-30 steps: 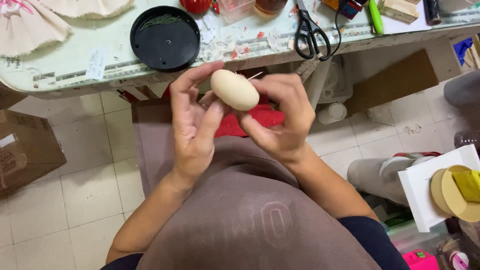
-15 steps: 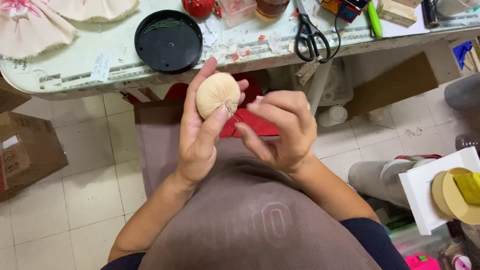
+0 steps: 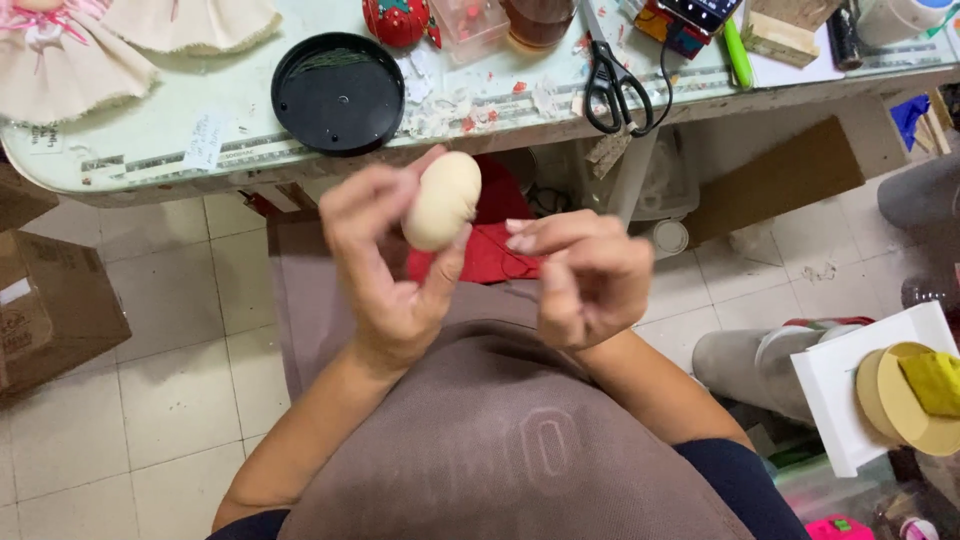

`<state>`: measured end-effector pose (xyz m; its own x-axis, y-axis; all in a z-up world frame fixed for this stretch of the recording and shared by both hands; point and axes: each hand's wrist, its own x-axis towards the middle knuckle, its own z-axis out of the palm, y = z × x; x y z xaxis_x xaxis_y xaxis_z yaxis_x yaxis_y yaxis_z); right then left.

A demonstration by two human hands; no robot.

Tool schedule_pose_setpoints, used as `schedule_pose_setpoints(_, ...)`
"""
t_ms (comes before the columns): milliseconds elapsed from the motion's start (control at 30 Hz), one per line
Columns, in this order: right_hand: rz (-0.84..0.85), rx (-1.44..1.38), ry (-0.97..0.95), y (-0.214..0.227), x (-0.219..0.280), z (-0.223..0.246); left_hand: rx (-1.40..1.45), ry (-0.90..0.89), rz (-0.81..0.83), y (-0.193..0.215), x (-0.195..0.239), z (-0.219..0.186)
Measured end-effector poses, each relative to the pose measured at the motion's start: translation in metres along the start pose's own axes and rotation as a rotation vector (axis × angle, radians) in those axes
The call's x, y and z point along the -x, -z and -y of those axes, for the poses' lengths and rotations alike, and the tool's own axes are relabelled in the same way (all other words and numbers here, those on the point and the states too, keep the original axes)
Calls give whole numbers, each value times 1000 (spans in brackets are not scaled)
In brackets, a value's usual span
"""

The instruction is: Sewing facial features and beads onto a small stuffed doll head using a needle and thread.

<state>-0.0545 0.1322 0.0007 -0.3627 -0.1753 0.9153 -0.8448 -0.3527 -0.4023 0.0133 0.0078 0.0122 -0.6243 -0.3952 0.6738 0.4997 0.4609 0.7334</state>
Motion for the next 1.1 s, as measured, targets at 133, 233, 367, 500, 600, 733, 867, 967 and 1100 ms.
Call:
schedule_pose_setpoints(133,-246,-199,-318,-7,-9,4,-49,-411,56,5,7,18)
schedule_pose_setpoints(233,-225,-267,-391,-6,-7,2,-24,-475,53,3,9,19)
schedule_pose_setpoints(367,-140,-293,-227,0,0,-13,72,-632,-135,-11,2,26)
schedule_pose_setpoints(500,-63,-239,-201,4,-1,-14,57,-663,-141,-10,-1,23)
schedule_pose_setpoints(600,30,-109,-188,7,-8,-12,25,-685,-155,-9,-6,19)
schedule_pose_setpoints(733,132,-134,-216,11,-15,-12,-37,-770,-180,-6,-15,10)
schedule_pose_setpoints(867,174,-267,-260,13,-17,-18,-78,-844,-196,-2,-21,6)
schedule_pose_setpoints(967,156,-344,-302,13,-9,-25,-112,-891,-175,-1,-26,4)
schedule_pose_setpoints(1100,96,-456,-350,10,1,-31,-90,-835,-142,2,-21,2)
